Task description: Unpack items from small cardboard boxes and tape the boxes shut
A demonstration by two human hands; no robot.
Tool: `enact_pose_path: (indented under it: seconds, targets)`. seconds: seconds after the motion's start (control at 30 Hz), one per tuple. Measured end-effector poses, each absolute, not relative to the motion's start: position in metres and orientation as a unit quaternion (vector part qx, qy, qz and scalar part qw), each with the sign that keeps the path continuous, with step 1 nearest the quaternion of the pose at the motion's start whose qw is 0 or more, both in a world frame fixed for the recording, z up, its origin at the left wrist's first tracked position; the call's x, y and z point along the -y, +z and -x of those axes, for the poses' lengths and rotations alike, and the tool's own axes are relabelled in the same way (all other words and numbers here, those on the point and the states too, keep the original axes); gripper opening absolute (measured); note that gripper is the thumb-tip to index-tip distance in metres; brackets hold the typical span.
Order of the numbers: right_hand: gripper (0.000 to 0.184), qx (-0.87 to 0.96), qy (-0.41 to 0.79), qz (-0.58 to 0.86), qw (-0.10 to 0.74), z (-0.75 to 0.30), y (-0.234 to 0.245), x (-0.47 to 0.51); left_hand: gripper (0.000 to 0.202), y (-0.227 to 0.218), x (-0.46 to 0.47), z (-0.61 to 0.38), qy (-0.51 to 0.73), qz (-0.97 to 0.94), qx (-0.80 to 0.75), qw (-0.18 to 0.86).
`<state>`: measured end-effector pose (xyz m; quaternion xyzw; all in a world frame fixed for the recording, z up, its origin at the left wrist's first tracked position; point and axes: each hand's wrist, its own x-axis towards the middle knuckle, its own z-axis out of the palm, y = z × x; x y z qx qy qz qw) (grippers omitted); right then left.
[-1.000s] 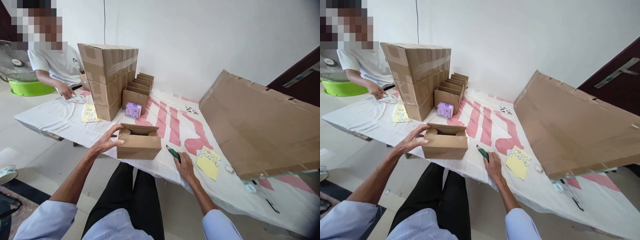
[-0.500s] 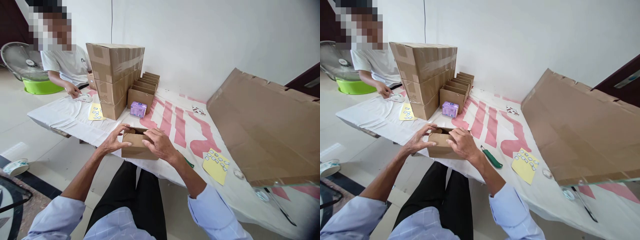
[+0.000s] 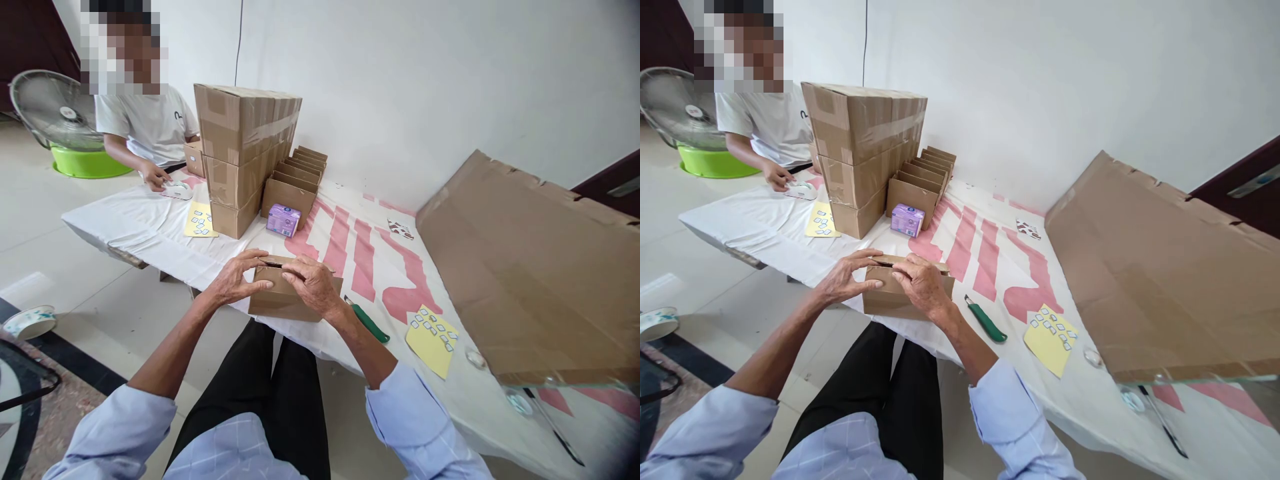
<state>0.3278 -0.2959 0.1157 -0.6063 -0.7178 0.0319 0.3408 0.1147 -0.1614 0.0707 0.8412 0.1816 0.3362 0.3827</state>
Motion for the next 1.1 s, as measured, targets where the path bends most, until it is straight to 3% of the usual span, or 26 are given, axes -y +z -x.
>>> enact_pose_path:
  seconds: [0.3, 0.63, 0.9, 0.97, 1.1]
  targets:
    - [0.025, 0.716, -0.054, 0.602, 0.349, -0.326, 0.098, 0.293, 0.043, 0.073, 0.164, -0.118, 0.340, -0.828, -0.204, 0.396]
    - [0.025, 0.708, -0.047, 0.611, 0.350, -0.344, 0.104, 0.303, 0.030, 0.082, 0.165, -0.123, 0.345, -0.839, -0.181, 0.380]
    - [0.022, 0.686, -0.048, 0.638, 0.345, -0.369, 0.111, 0.326, 0.020, 0.102, 0.169, -0.145, 0.307, -0.901, -0.136, 0.274]
    - [0.023, 0.685, -0.049, 0.633, 0.358, -0.371, 0.109, 0.329, 0.015, 0.103, 0.171, -0.153, 0.314, -0.908, -0.121, 0.251]
    - [0.022, 0.670, -0.048, 0.612, 0.418, -0.377, 0.102, 0.333, 0.022, 0.102, 0.173, -0.161, 0.367, -0.898, -0.079, 0.230]
